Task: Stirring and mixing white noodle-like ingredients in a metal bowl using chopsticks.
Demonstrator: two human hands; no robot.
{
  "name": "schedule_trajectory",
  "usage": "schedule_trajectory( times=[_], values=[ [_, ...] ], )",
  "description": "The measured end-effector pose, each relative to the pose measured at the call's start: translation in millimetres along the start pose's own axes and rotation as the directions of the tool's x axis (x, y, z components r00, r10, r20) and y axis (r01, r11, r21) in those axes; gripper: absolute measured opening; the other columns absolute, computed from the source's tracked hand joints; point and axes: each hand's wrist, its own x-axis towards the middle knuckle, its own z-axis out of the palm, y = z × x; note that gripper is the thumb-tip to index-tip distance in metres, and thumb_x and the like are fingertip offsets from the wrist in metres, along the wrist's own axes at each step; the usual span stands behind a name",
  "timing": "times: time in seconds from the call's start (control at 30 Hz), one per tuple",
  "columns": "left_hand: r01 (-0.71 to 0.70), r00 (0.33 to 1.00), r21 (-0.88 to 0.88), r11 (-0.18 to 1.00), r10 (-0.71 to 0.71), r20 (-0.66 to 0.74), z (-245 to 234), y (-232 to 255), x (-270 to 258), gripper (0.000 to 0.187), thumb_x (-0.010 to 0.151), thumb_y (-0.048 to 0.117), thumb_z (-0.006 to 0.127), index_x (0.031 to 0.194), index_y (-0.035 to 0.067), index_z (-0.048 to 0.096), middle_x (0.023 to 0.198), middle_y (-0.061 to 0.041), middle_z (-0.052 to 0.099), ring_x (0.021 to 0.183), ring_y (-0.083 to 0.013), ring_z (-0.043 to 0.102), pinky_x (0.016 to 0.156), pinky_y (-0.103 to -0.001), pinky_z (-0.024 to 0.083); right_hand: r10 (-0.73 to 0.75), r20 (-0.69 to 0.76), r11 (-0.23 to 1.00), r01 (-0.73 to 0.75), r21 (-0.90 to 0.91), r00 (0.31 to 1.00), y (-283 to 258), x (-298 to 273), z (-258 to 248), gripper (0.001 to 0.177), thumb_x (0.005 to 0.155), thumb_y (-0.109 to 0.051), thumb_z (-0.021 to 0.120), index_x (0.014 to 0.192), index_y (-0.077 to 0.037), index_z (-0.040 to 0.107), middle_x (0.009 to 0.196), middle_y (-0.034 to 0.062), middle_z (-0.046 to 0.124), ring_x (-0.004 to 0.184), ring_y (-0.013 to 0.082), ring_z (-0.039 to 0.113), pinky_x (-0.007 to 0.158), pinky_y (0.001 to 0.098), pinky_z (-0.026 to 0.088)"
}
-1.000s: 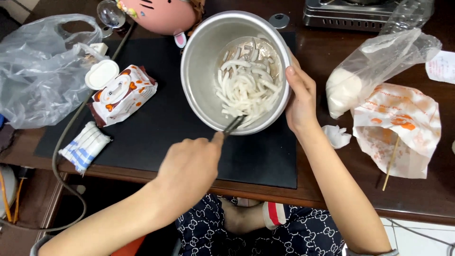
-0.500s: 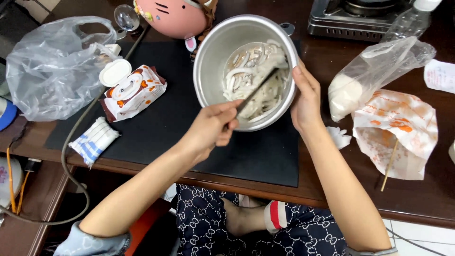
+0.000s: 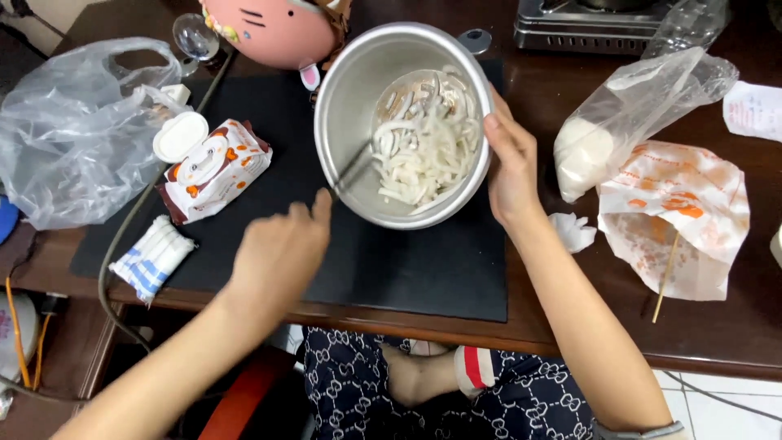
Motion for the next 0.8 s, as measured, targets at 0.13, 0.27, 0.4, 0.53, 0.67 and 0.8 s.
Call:
schedule_trajectory(
  times=[0.13, 0.27, 0.4, 0.53, 0.67, 0.8],
  values=[
    [-0.163, 0.984, -0.065, 0.984, 0.167, 0.054, -18.4, 13.5, -9.5, 0.05, 0.085, 0.0, 0.055, 0.135, 0.002, 0.06, 0.074, -0.012, 0.068, 0.055, -0.0251, 0.074, 0.046, -0.04, 0.059, -0.021, -0.009, 1.0, 0.021, -0.021, 1.0, -6.9, -0.5, 9.9, 0.042, 0.107, -0.033, 0.058, 0.142, -0.01, 0.055, 0.157, 0.0131, 0.044, 0.149, 0.0278, 0.033, 0.128, 0.0464, 0.023],
    [-0.141, 0.977, -0.347, 0.927, 0.186, 0.1, -41.2, 12.0, -13.0, 0.039, 0.091, 0.002, 0.056, 0.13, 0.003, 0.065, 0.075, -0.016, 0.073, 0.057, -0.0251, 0.075, 0.048, -0.034, 0.061, 0.029, -0.002, 0.997, -0.029, -0.078, 1.0, -9.0, -4.5, 12.4, 0.043, 0.106, -0.033, 0.058, 0.142, -0.012, 0.054, 0.157, 0.0118, 0.045, 0.15, 0.0259, 0.032, 0.127, 0.0451, 0.022],
    [0.073, 0.993, -0.757, 0.649, 0.021, 0.113, -44.8, 23.7, -11.0, 0.033, 0.097, 0.006, 0.055, 0.126, -0.002, 0.068, 0.079, -0.023, 0.076, 0.061, -0.0299, 0.077, 0.048, -0.036, 0.061, 0.022, -0.004, 0.998, -0.022, -0.065, 1.0, -4.6, -4.6, 11.7, 0.042, 0.106, -0.032, 0.058, 0.143, -0.012, 0.054, 0.157, 0.0116, 0.045, 0.15, 0.0256, 0.034, 0.127, 0.0436, 0.023],
    [0.148, 0.989, -0.938, 0.314, -0.072, 0.132, -13.1, 41.6, 11.4, 0.034, 0.097, 0.007, 0.055, 0.127, -0.005, 0.067, 0.08, -0.026, 0.076, 0.062, -0.0211, 0.074, 0.048, -0.03, 0.057, 0.017, -0.007, 0.998, -0.017, -0.06, 1.0, -4.4, -6.6, 12.2, 0.043, 0.106, -0.032, 0.057, 0.143, -0.012, 0.054, 0.158, 0.0126, 0.044, 0.15, 0.0273, 0.033, 0.127, 0.0449, 0.023],
    [0.116, 0.962, -0.99, -0.077, -0.24, 0.132, 17.9, 43.9, 48.6, 0.034, 0.098, 0.008, 0.051, 0.123, -0.008, 0.067, 0.06, -0.009, 0.062, 0.049, -0.0119, 0.056, 0.042, -0.025, 0.048, 0.042, -0.016, 0.999, -0.043, -0.019, 0.999, -3.5, -3.1, 5.4, 0.042, 0.106, -0.032, 0.057, 0.142, -0.011, 0.055, 0.157, 0.0133, 0.044, 0.149, 0.0273, 0.034, 0.126, 0.0459, 0.023],
    [0.09, 0.928, -0.991, -0.099, -0.353, 0.12, 28.4, 19.7, 61.9, 0.035, 0.098, 0.007, 0.051, 0.126, -0.009, 0.065, 0.059, -0.007, 0.058, 0.048, -0.0105, 0.051, 0.043, -0.023, 0.043, 0.075, -0.052, 0.997, -0.073, 0.033, 0.996, -5.5, -0.5, 1.9, 0.041, 0.105, -0.029, 0.057, 0.139, -0.007, 0.057, 0.153, 0.0163, 0.049, 0.145, 0.0295, 0.041, 0.124, 0.0473, 0.03]
  ],
)
